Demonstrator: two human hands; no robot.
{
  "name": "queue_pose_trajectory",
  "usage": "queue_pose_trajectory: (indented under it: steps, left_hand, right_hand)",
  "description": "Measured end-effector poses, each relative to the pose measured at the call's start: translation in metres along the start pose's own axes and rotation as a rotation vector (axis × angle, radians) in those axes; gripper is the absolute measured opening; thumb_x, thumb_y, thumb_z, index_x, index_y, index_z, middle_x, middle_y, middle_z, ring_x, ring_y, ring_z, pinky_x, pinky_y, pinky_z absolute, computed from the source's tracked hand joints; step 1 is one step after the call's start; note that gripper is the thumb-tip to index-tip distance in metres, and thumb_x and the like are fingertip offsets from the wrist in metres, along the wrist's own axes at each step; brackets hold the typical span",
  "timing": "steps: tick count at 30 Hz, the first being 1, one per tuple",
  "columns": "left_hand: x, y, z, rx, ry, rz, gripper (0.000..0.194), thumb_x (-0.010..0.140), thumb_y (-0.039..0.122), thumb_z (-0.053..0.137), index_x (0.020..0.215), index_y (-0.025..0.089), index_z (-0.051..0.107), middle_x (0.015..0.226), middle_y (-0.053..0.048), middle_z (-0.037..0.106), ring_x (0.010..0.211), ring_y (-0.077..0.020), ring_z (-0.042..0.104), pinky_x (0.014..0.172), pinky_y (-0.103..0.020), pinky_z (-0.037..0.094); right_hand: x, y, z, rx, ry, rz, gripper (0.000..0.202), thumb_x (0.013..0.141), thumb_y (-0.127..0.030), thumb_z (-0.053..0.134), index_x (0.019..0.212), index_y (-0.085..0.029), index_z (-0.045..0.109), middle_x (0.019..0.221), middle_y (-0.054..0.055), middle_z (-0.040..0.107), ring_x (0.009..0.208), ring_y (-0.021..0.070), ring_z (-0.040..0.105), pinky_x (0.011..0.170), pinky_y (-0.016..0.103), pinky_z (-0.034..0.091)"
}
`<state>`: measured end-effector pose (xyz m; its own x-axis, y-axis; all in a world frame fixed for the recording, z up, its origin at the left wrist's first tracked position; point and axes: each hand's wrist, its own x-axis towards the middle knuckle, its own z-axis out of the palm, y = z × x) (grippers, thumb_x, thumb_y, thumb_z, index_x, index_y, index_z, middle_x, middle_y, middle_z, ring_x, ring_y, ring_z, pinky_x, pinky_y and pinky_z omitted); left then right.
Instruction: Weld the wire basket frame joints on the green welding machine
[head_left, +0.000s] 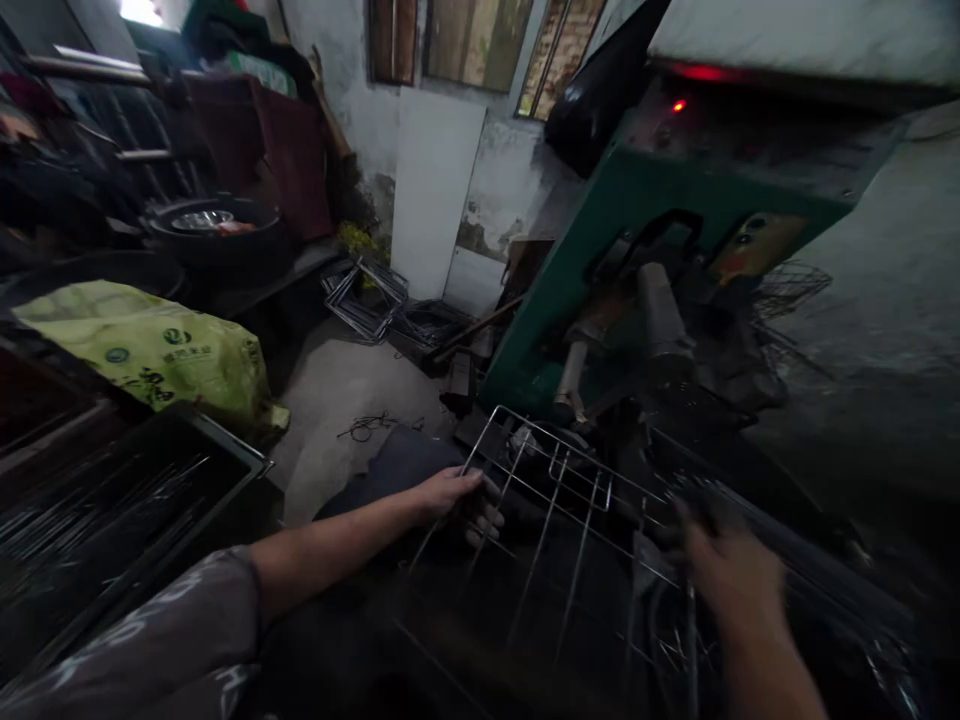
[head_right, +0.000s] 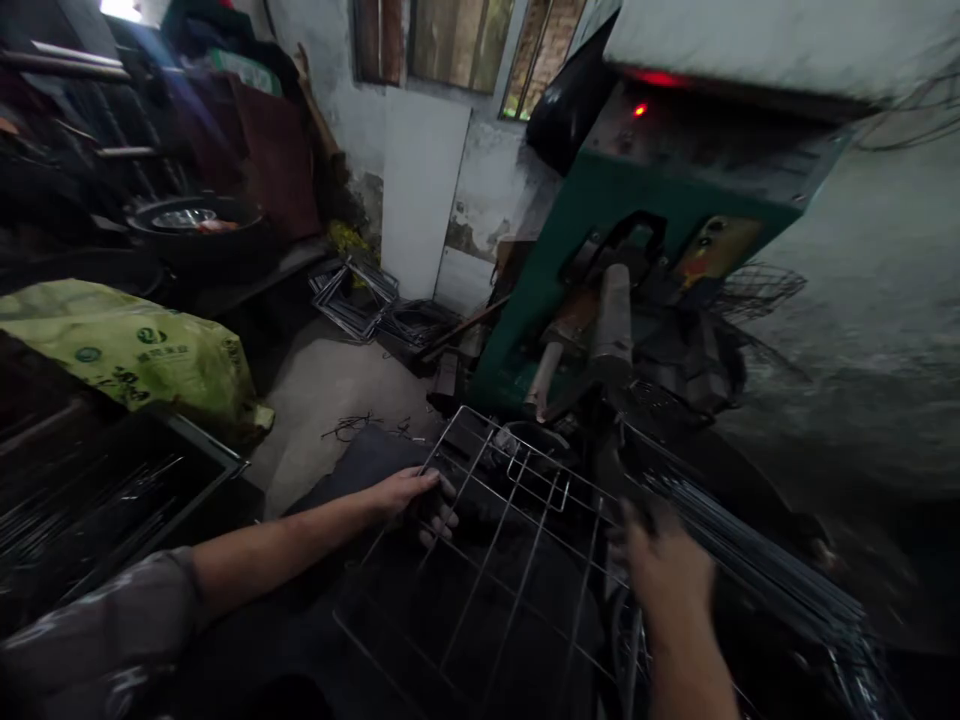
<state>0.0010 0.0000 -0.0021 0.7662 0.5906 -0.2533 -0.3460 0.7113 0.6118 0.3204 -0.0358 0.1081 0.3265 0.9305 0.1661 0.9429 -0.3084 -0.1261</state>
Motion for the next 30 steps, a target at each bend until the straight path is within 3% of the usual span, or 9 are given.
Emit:
queue_pose_trajectory:
  steps: [4,7,10,15,19,25,30]
  left_hand:
    - [0.002,-0.005,-0.006,-0.028,-0.032,0.014,0.052,0.072,0.054,0.069,0.098,0.012,0.054,0.08,-0.016,0.07,0.068,-0.0266,0.07,0.057,-0.033,0.053]
    - [0.001,-0.003,-0.009,-0.032,-0.006,0.015,0.05,0.074,0.054,0.068,0.098,0.012,0.054,0.08,-0.017,0.07,0.067,-0.0269,0.07,0.057,-0.035,0.053]
    - [-0.002,-0.001,-0.01,-0.037,0.021,0.018,0.047,0.076,0.05,0.068,0.098,0.011,0.055,0.08,-0.017,0.07,0.068,-0.0258,0.07,0.06,-0.034,0.053]
    - [-0.003,-0.005,-0.013,-0.052,-0.037,0.031,0.045,0.078,0.05,0.065,0.098,0.011,0.057,0.084,-0.018,0.07,0.071,-0.0276,0.07,0.061,-0.036,0.054]
    - [0.0,-0.008,-0.012,-0.024,-0.028,0.062,0.048,0.076,0.052,0.067,0.097,0.011,0.056,0.082,-0.018,0.07,0.067,-0.0273,0.07,0.056,-0.035,0.054]
    - [0.003,-0.006,-0.007,-0.054,-0.044,0.061,0.05,0.073,0.054,0.069,0.095,0.012,0.053,0.078,-0.016,0.07,0.066,-0.0273,0.07,0.051,-0.03,0.052]
    - [0.002,-0.007,-0.008,-0.043,-0.043,0.057,0.05,0.073,0.053,0.069,0.095,0.011,0.053,0.079,-0.018,0.071,0.066,-0.0288,0.07,0.049,-0.03,0.052]
  right_hand:
    - [0.029,-0.053,0.028,0.002,-0.099,-0.327,0.034,0.087,-0.018,0.042,0.115,-0.015,0.061,0.102,0.01,0.067,0.09,0.0211,0.062,0.08,0.031,0.047]
    - [0.034,-0.076,0.041,-0.134,-0.077,-0.379,0.029,0.089,-0.019,0.042,0.105,-0.015,0.065,0.103,0.01,0.066,0.089,0.0212,0.061,0.077,0.03,0.046]
    - [0.027,-0.077,0.048,-0.236,-0.069,-0.405,0.027,0.09,-0.019,0.044,0.107,-0.017,0.065,0.099,0.008,0.066,0.089,0.0206,0.06,0.075,0.028,0.045]
    - [0.021,-0.07,0.054,-0.287,-0.047,-0.454,0.029,0.09,-0.019,0.044,0.111,-0.017,0.064,0.096,0.009,0.067,0.09,0.0225,0.058,0.077,0.031,0.044]
    - [0.021,-0.071,0.05,-0.307,-0.049,-0.479,0.031,0.089,-0.015,0.042,0.111,-0.017,0.064,0.095,0.009,0.066,0.09,0.0225,0.056,0.075,0.031,0.044]
    - [0.018,-0.071,0.045,-0.391,0.048,-0.488,0.031,0.086,-0.014,0.047,0.111,-0.02,0.065,0.093,0.007,0.065,0.089,0.0231,0.055,0.074,0.03,0.043]
    - [0.019,-0.068,0.048,-0.39,0.041,-0.526,0.029,0.084,-0.012,0.051,0.108,-0.015,0.066,0.09,0.008,0.067,0.084,0.0212,0.058,0.076,0.03,0.045]
